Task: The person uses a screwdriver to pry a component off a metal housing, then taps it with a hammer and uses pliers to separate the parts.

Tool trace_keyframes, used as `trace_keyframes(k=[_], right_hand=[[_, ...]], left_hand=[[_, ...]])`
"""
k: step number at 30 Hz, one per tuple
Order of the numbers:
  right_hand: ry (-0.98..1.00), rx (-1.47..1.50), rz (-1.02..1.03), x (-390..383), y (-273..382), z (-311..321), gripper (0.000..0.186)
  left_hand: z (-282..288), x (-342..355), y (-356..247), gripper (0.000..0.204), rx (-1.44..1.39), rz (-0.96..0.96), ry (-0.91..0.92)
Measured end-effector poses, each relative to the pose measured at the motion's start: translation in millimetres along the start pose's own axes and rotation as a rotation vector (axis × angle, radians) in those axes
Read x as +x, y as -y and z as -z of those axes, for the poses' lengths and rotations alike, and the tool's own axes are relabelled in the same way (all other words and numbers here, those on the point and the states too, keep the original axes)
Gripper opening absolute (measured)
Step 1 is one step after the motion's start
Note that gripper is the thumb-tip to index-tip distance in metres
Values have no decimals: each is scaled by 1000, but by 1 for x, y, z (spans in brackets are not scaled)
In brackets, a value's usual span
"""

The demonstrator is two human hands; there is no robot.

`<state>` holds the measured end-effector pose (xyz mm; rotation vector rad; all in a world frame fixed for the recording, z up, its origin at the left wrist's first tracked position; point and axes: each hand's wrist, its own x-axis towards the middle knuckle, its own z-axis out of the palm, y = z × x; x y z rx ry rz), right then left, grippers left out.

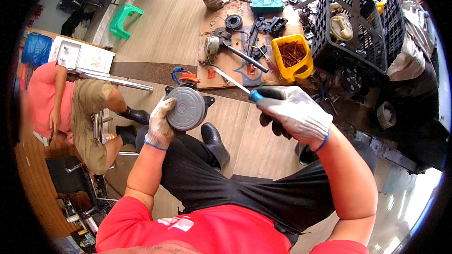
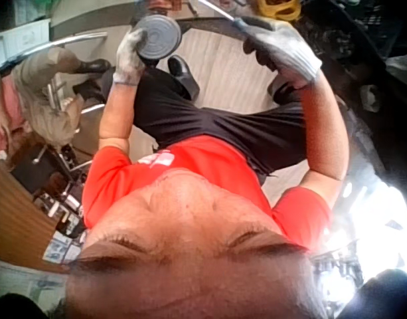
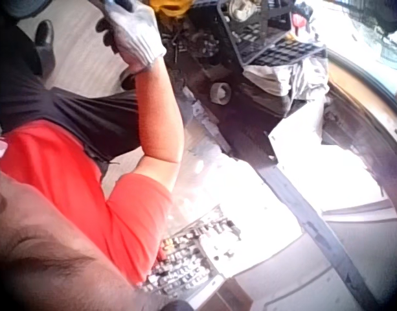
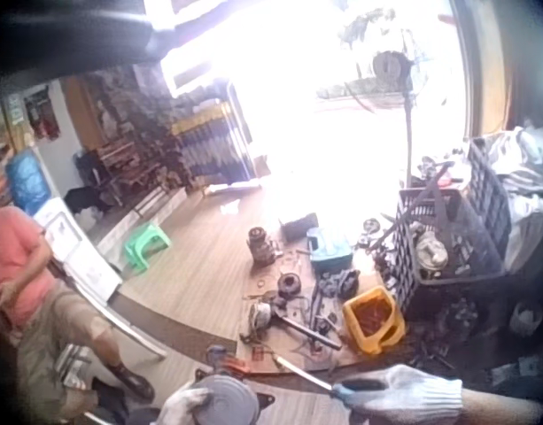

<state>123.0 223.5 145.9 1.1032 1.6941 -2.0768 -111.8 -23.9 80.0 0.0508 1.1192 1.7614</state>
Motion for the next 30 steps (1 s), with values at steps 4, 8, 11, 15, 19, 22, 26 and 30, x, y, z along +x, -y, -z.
trace_keyframes(k=[4, 8, 11, 15, 19, 22, 26, 30], right_hand=[[96, -240, 41, -5, -3, -1, 45], [116, -249, 51, 2, -6, -7, 41], [113, -263, 91, 8, -11, -7, 38], [100, -265, 87, 8, -8, -8, 36], [72, -317, 109, 7, -5, -8, 37], [55, -393, 193, 6, -8, -6, 36], [-7, -620, 374, 2, -16, -3, 37], [-58, -770, 410, -6, -11, -7, 33]], left_hand=[[2, 1, 4, 42, 112, 4, -111], [3, 1, 9, 44, 237, -2, -130], [-4, 1, 9, 48, 304, -20, -104], [-13, 3, 12, 58, 385, -47, -70], [-10, 3, 10, 65, 510, -72, -37], [-6, 0, 9, 69, 744, -129, 15], [-3, -6, 20, 66, 790, -130, 65], [-1, -4, 27, 63, 864, -161, 81]])
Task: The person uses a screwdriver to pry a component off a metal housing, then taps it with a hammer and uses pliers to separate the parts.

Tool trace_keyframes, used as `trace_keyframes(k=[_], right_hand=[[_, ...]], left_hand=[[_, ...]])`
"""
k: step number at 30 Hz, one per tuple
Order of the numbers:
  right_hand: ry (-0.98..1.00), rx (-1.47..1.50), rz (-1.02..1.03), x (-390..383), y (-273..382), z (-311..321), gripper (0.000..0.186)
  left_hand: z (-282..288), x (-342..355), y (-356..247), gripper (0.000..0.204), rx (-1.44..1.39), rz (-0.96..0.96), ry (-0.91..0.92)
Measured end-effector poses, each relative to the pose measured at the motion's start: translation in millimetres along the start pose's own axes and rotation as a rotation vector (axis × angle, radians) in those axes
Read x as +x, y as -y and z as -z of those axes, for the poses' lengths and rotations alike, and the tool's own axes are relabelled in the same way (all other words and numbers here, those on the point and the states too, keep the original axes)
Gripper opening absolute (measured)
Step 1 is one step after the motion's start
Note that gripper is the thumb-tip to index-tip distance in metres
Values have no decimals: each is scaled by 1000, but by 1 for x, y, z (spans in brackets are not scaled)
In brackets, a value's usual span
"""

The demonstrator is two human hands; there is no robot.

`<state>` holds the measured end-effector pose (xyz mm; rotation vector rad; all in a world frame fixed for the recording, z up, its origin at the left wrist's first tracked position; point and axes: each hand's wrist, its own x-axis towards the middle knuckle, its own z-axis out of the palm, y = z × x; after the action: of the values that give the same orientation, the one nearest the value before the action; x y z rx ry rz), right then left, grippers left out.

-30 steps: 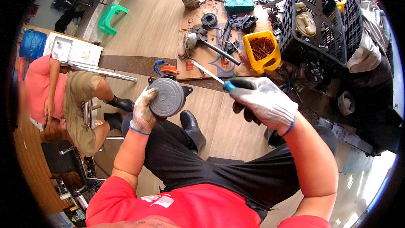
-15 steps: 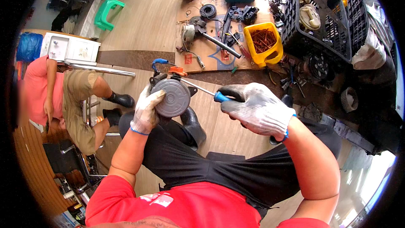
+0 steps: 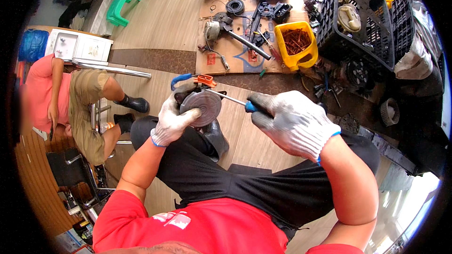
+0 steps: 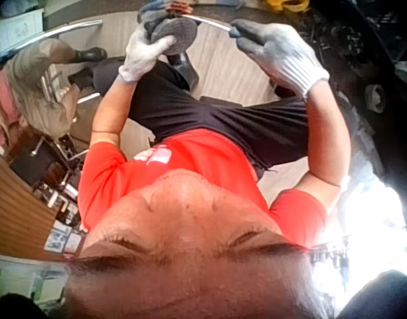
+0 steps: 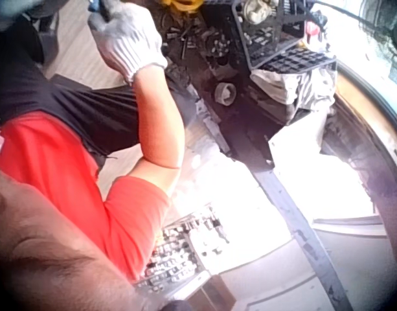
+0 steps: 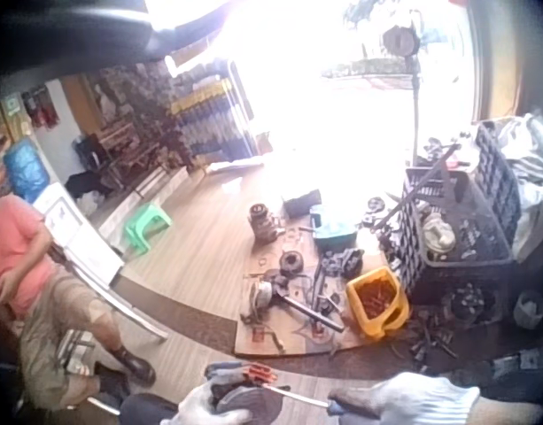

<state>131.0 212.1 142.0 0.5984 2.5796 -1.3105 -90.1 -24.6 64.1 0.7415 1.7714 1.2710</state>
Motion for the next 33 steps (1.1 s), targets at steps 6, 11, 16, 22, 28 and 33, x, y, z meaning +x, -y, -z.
trace_keyframes(k=[6, 11, 16, 22, 28, 33], right_hand=[[-4, -86, -25, 6, -7, -26, 34], [56, -35, -88, 18, -17, -41, 38], [16, -177, -85, 23, -15, -60, 39], [-37, -250, -27, 15, -9, -68, 34], [22, -127, -41, 18, -20, -69, 34], [-61, -282, -50, 19, -15, -82, 34]], left_hand=[[-4, 2, 16, 64, 423, -107, -64], [-9, 3, 18, 61, 623, -109, -130], [-7, 8, 31, 59, 653, -230, -146], [-8, 7, 26, 57, 632, -167, -170], [-12, 6, 26, 59, 683, -214, -146], [-14, 8, 29, 59, 752, -202, -207]])
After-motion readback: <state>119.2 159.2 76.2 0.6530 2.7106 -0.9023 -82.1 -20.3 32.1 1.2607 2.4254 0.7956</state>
